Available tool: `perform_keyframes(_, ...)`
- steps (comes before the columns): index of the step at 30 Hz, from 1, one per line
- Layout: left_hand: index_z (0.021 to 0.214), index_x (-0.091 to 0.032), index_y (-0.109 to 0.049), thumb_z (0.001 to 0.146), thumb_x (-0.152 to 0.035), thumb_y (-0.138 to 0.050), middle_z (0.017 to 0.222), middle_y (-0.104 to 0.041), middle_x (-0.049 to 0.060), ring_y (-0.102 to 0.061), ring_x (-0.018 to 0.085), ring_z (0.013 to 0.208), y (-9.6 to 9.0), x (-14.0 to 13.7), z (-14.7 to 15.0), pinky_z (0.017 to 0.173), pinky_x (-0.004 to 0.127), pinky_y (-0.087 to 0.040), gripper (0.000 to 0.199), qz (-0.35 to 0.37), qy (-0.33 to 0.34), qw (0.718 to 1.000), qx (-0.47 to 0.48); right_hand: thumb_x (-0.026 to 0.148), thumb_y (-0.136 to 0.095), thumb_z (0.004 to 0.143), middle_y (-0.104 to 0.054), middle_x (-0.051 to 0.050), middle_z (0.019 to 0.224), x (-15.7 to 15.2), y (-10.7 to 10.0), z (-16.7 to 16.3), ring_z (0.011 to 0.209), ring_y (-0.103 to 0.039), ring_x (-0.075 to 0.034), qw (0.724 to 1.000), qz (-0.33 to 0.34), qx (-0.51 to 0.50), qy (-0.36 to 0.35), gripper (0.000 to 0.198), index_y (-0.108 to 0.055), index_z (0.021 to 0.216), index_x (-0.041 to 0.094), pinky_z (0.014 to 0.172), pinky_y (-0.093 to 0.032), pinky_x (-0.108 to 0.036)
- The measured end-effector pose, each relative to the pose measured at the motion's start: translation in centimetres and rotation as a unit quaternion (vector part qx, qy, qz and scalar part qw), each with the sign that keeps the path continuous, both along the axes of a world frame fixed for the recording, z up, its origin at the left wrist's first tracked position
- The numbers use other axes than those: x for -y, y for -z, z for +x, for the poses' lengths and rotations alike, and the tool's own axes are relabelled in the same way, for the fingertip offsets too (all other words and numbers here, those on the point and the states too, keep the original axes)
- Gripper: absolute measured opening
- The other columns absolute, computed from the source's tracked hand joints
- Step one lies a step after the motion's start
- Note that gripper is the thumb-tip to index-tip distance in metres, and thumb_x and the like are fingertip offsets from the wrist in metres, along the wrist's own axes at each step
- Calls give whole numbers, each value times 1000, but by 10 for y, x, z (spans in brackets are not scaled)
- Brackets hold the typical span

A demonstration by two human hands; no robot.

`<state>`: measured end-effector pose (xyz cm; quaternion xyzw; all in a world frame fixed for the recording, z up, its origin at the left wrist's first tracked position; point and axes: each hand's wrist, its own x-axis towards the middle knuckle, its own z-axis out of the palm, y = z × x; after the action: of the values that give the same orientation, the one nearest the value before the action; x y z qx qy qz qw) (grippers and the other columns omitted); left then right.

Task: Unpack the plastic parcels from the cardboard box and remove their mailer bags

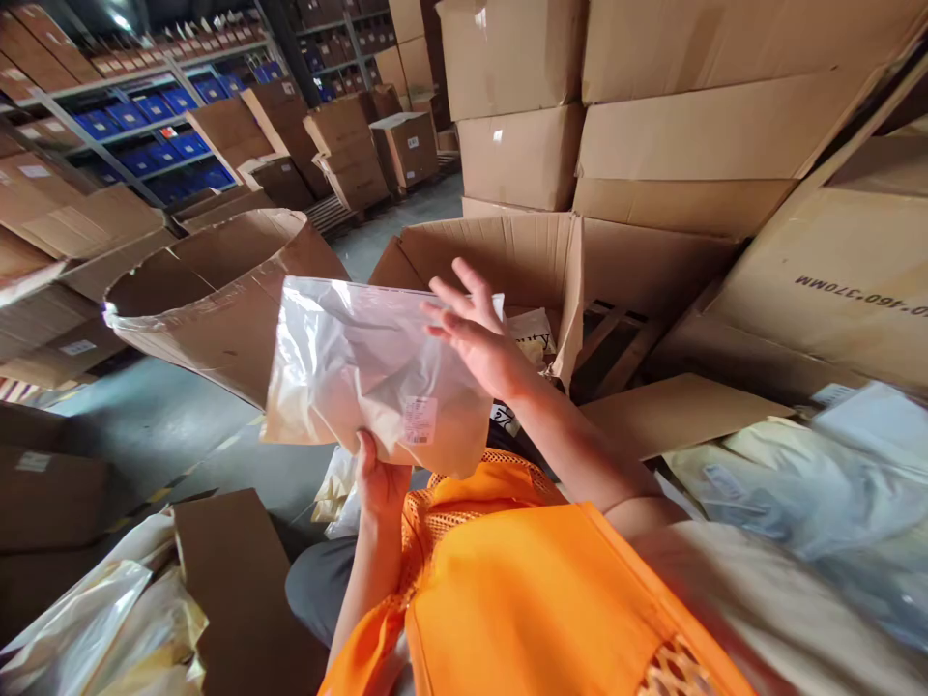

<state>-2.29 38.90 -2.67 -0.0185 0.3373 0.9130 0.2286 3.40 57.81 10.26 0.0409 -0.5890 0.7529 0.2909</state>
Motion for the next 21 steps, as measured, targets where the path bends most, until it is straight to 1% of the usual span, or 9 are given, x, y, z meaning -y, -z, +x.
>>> perform_keyframes(1, 132, -17, -64, 102, -40, -48, 108, -76, 10, -71, 19, 102, -5, 0, 2, 95, 28, -54, 42, 9, -9, 999, 32, 58, -74, 73, -47, -1, 151, -8, 4, 3, 136, -48, -28, 999, 11, -10, 43, 82, -37, 144, 44, 107, -46, -50)
perform_keyframes(3, 138, -17, -60, 106, -35, -32, 109, -76, 10, -71, 18, 101, -13, -1, 7, 95, 28, -53, 46, 28, -20, 996, 79, 56, -73, 75, -50, -1, 148, -22, 11, 11, 136, -49, -28, 994, 26, -16, 107, 76, -39, 142, 45, 109, -46, -49)
perform_keyframes(4, 140, -18, -58, 107, -34, -29, 110, -75, 10, -71, 18, 102, -16, -1, 9, 95, 28, -53, 47, 35, -23, 995, 91, 56, -72, 76, -52, -1, 146, -28, 14, 16, 134, -50, -28, 991, 31, -14, 130, 73, -40, 142, 44, 108, -46, -49)
perform_keyframes(7, 144, -19, -54, 107, -37, -27, 111, -76, 9, -71, 18, 103, -20, -1, 12, 94, 26, -53, 49, 45, -32, 993, 106, 54, -69, 78, -56, -2, 139, -40, 23, 26, 131, -53, -28, 982, 35, -5, 184, 67, -45, 139, 42, 106, -48, -49)
perform_keyframes(10, 146, -20, -52, 107, -38, -25, 110, -76, 9, -72, 17, 102, -21, 1, 13, 94, 26, -53, 51, 39, -46, 992, 106, 48, -70, 77, -58, -1, 136, -46, 31, 31, 128, -55, -27, 976, 20, 4, 217, 62, -48, 134, 40, 106, -49, -49)
perform_keyframes(12, 147, -21, -51, 107, -39, -24, 110, -76, 8, -72, 17, 101, -21, 2, 13, 94, 25, -52, 51, 35, -53, 992, 106, 45, -71, 76, -59, -1, 133, -46, 37, 30, 126, -56, -25, 976, -4, 21, 215, 60, -49, 131, 39, 106, -50, -48)
perform_keyframes(15, 147, -21, -51, 107, -41, -24, 107, -77, 8, -72, 17, 99, -23, 3, 12, 92, 25, -53, 52, 35, -54, 992, 110, 43, -74, 71, -60, -1, 128, -42, 45, 26, 122, -58, -24, 979, -49, 60, 189, 62, -49, 127, 37, 102, -53, -45)
perform_keyframes(19, 144, -20, -54, 107, -39, -24, 104, -77, 7, -73, 17, 98, -25, 4, 11, 90, 25, -54, 51, 38, -53, 991, 115, 44, -79, 67, -60, -1, 128, -33, 52, 22, 119, -60, -24, 980, -95, 121, 130, 70, -47, 128, 36, 88, -59, -39)
perform_keyframes(21, 143, -19, -56, 107, -38, -24, 105, -77, 7, -72, 17, 99, -24, 3, 11, 90, 25, -55, 51, 38, -55, 991, 116, 42, -82, 65, -61, -1, 129, -26, 56, 20, 117, -61, -25, 979, -118, 142, 81, 72, -46, 128, 36, 81, -60, -38)
